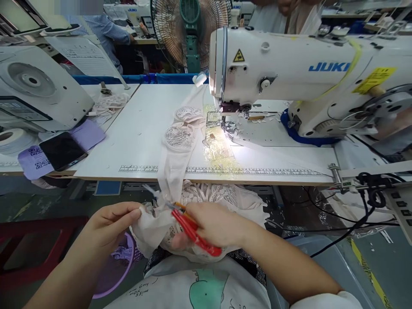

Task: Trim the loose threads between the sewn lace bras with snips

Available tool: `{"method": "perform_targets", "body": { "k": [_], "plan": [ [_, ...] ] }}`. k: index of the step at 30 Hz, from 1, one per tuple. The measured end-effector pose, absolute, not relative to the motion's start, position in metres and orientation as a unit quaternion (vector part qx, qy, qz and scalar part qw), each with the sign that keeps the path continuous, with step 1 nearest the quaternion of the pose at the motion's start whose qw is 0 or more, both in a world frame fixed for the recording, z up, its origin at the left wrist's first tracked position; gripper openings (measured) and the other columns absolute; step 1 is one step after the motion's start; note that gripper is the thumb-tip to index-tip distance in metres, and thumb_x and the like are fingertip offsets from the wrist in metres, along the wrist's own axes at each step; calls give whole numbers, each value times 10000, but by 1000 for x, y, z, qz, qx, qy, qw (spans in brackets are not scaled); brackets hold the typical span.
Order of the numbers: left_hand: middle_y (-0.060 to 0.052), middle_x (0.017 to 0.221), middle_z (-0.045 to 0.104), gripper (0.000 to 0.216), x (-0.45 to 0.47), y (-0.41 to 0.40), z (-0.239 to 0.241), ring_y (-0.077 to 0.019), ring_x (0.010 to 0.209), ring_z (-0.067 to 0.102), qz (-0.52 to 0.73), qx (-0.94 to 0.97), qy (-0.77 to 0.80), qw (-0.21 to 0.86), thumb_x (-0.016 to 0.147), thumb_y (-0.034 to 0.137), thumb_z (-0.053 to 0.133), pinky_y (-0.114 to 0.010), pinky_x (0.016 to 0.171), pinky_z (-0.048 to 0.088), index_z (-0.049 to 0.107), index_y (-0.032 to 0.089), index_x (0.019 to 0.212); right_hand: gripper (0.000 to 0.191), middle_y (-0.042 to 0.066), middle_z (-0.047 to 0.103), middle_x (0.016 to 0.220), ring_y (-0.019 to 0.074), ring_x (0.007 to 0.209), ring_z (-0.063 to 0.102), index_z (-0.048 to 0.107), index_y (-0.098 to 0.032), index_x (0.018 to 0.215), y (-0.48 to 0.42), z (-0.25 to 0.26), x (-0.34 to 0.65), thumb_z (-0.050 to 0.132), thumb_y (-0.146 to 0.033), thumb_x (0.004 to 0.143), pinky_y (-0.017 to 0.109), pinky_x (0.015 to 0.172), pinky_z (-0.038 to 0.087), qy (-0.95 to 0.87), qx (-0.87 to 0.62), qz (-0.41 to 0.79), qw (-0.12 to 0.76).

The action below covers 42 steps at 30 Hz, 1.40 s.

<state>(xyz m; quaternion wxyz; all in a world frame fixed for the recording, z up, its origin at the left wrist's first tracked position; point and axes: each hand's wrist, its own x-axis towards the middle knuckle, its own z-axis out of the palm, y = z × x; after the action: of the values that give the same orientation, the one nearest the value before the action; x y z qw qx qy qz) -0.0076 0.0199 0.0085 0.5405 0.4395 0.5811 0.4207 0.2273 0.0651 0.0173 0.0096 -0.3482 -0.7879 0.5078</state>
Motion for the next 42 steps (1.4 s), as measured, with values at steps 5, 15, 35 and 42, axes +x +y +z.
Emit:
{"method": "perform_targets", "body": {
  "k": [5,15,35,42],
  "plan": [
    [-54,709,641,119,-1,23,19,-183,663,569,424,534,533,502,717,275,673,-236,559,445,737,219,634,477,45,586,910,188,785,548,481,-191,943,73,27,236,756,-406,617,293,661,440,-721,-359,546,230],
    [-1,689,649,228,19,12,20,-140,651,578,471,419,571,526,627,371,785,-204,594,491,680,207,747,240,-5,521,765,115,688,472,478,-184,757,61,35,201,693,-251,674,211,542,398,-717,-322,528,323],
    [-26,700,654,111,33,12,19,-158,635,575,408,562,553,461,730,306,654,-226,545,471,668,196,717,213,-16,513,698,109,589,432,449,-199,722,49,22,203,635,-194,618,236,524,383,-648,-403,546,346],
    [-29,699,640,178,36,18,17,-174,642,587,377,560,526,518,761,366,626,-262,569,484,643,195,715,228,15,567,768,125,633,469,471,-197,743,49,24,207,664,-253,635,262,563,416,-657,-398,545,335]
  ]
}}
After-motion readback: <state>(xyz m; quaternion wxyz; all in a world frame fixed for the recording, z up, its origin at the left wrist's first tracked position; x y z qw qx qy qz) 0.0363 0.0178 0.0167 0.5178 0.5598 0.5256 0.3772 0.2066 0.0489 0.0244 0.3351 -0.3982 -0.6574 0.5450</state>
